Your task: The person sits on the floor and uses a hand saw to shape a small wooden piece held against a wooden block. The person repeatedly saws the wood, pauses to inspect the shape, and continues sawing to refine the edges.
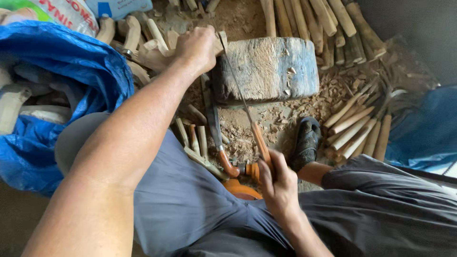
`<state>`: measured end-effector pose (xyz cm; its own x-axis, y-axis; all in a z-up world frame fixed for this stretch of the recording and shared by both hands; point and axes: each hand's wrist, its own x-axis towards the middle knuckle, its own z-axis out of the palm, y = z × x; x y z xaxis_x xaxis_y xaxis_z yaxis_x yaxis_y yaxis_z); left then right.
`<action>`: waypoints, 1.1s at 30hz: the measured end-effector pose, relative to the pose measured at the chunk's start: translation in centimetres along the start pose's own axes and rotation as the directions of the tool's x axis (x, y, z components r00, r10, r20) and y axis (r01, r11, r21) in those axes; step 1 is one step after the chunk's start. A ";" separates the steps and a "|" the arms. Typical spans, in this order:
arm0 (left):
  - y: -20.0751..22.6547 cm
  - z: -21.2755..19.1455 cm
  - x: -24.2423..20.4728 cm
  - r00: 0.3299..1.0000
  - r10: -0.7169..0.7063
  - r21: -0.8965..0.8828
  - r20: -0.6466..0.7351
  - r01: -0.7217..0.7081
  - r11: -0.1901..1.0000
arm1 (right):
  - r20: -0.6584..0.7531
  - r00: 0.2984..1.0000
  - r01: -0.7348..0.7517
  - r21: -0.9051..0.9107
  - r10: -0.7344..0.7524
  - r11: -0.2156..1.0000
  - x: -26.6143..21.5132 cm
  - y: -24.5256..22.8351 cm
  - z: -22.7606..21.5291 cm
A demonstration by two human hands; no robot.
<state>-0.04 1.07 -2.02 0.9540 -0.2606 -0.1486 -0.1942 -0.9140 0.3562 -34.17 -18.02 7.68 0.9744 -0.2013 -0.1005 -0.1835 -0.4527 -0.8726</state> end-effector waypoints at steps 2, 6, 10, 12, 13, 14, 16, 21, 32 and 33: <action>-0.7 0.2 0.1 0.996 0.088 0.093 0.002 -0.088 0.992 | -0.014 1.000 0.003 0.049 -0.002 0.999 -0.3 -2.1 -0.3; 0.6 -0.7 -0.1 0.962 0.191 0.173 -0.195 -0.158 0.972 | -0.016 1.000 0.025 -0.049 -0.026 0.998 4.0 -3.5 0.8; 2.9 -2.0 -3.2 0.988 0.137 0.191 0.064 -0.147 0.971 | -0.043 0.999 0.030 0.020 -0.029 0.999 6.7 -1.2 2.2; 3.0 -3.0 -3.9 0.984 0.101 0.116 0.150 -0.119 0.986 | -0.023 0.999 -0.029 0.205 0.035 0.978 7.0 0.8 2.1; 2.9 -3.1 -4.2 0.974 0.099 0.054 0.205 -0.112 0.992 | -0.001 0.998 -0.064 0.369 0.069 0.927 6.6 1.9 2.0; 2.4 -3.9 -4.2 0.966 0.090 0.005 0.243 -0.094 0.996 | 0.028 0.997 -0.081 0.531 0.079 0.843 7.0 2.7 2.1; 1.7 -4.8 -4.6 0.966 0.145 -0.085 0.214 -0.129 0.988 | 0.009 0.998 -0.049 0.587 0.054 0.808 7.0 3.9 2.1; 1.7 -6.3 -5.3 0.943 0.328 -0.219 -0.062 -0.333 0.917 | -0.009 0.999 -0.034 0.481 0.044 0.876 7.0 4.4 2.6; 3.6 -7.5 -6.5 0.990 0.115 -0.562 -0.079 -0.140 0.815 | -0.233 0.954 0.225 0.147 -0.187 0.963 6.1 5.0 3.1; 3.7 -7.8 -6.8 0.989 0.136 -0.692 -0.050 -0.133 0.709 | -0.230 0.956 0.209 0.096 -0.182 0.973 6.4 4.9 3.1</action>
<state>-5.48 1.86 7.48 0.9288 -0.3668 -0.0525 -0.1059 -0.3986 0.9110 -28.44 -18.87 1.31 0.9350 -0.3097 0.1729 0.0373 -0.3990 -0.9162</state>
